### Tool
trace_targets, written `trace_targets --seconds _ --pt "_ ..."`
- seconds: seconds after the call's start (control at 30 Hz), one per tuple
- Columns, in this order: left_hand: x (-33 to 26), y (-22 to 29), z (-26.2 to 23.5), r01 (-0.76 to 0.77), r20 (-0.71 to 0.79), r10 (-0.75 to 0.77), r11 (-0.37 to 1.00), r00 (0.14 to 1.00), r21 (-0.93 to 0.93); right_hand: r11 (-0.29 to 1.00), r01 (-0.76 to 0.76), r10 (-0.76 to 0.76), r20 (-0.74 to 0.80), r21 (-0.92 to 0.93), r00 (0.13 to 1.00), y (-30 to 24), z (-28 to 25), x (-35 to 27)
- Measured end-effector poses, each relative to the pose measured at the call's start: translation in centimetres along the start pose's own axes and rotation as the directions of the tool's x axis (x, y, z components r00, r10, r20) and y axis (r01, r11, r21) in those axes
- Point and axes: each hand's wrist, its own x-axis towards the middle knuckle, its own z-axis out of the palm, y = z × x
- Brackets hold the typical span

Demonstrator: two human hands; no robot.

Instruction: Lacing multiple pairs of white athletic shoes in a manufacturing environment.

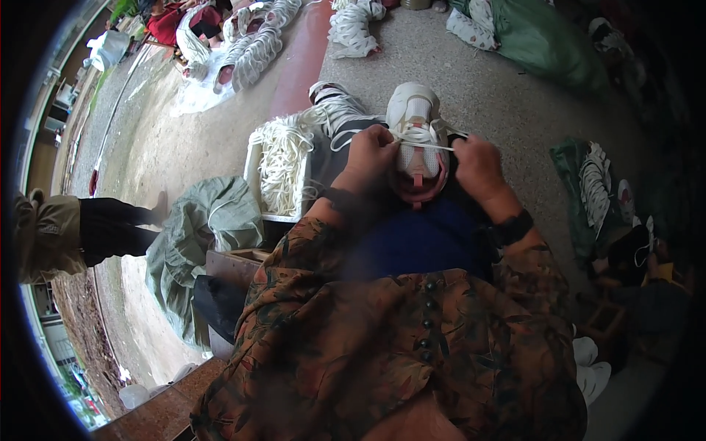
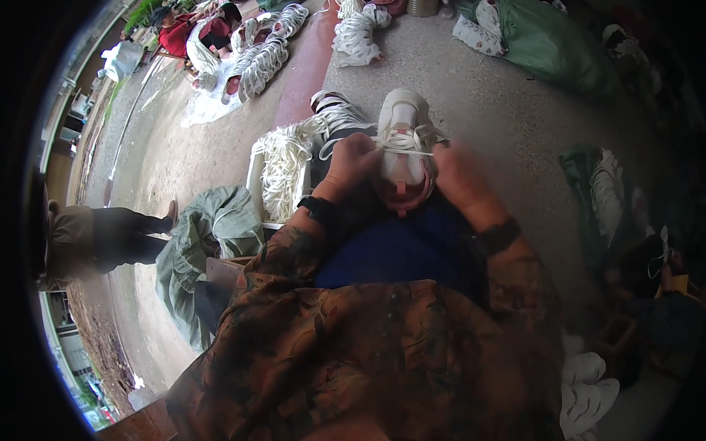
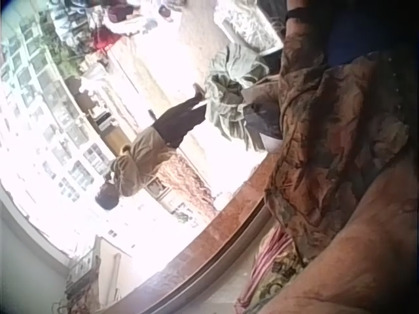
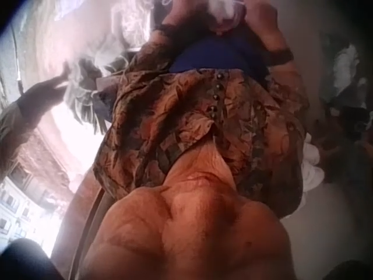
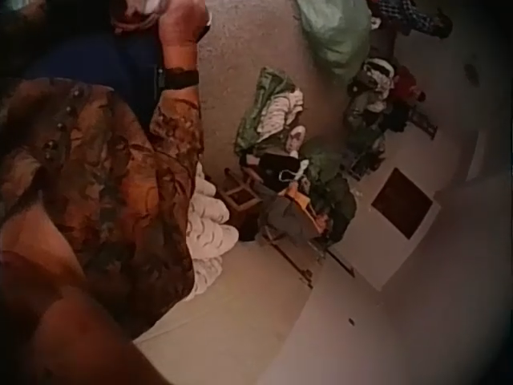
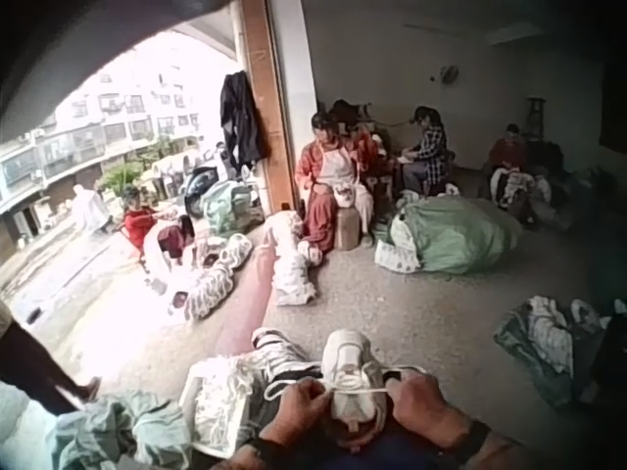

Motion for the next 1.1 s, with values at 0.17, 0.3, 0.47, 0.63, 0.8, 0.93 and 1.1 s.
trace_targets --seconds 0.17,0.3,0.47,0.63,0.8,0.93,1.1 --pt "0.5 2.8 2.2 -0.519 -0.075 0.525 0.850 0.848 0.087 0.982 -0.103 0.121 -0.113 0.158 0.986 0.9 -0.2 -0.7" --pt "1.0 2.2 2.9 -0.524 0.191 0.531 0.847 0.825 -0.092 0.924 -0.034 0.079 -0.104 0.381 0.991 -0.4 1.2 0.5" --pt "1.1 0.5 3.4 -0.373 0.137 0.352 0.909 0.926 0.186 0.983 -0.128 0.134 -0.041 0.129 0.990 -1.7 3.2 0.7" --pt "0.7 1.9 3.4 -0.262 0.131 0.236 0.934 0.963 0.241 0.963 -0.201 0.218 -0.078 0.180 0.973 -0.5 5.9 1.0" --pt "1.1 2.6 5.2 -0.522 0.192 0.491 0.727 0.849 0.446 0.891 -0.280 0.341 -0.119 0.359 0.932 0.7 6.6 0.6" --pt "1.6 3.0 6.8 -0.477 0.213 0.435 0.699 0.875 0.532 0.832 -0.310 0.396 -0.100 0.460 0.913 0.4 6.1 0.7" --pt "1.5 4.4 3.1 -0.477 0.443 0.267 0.739 0.856 0.476 0.779 -0.420 0.467 0.015 0.465 0.884 0.2 5.1 0.7"
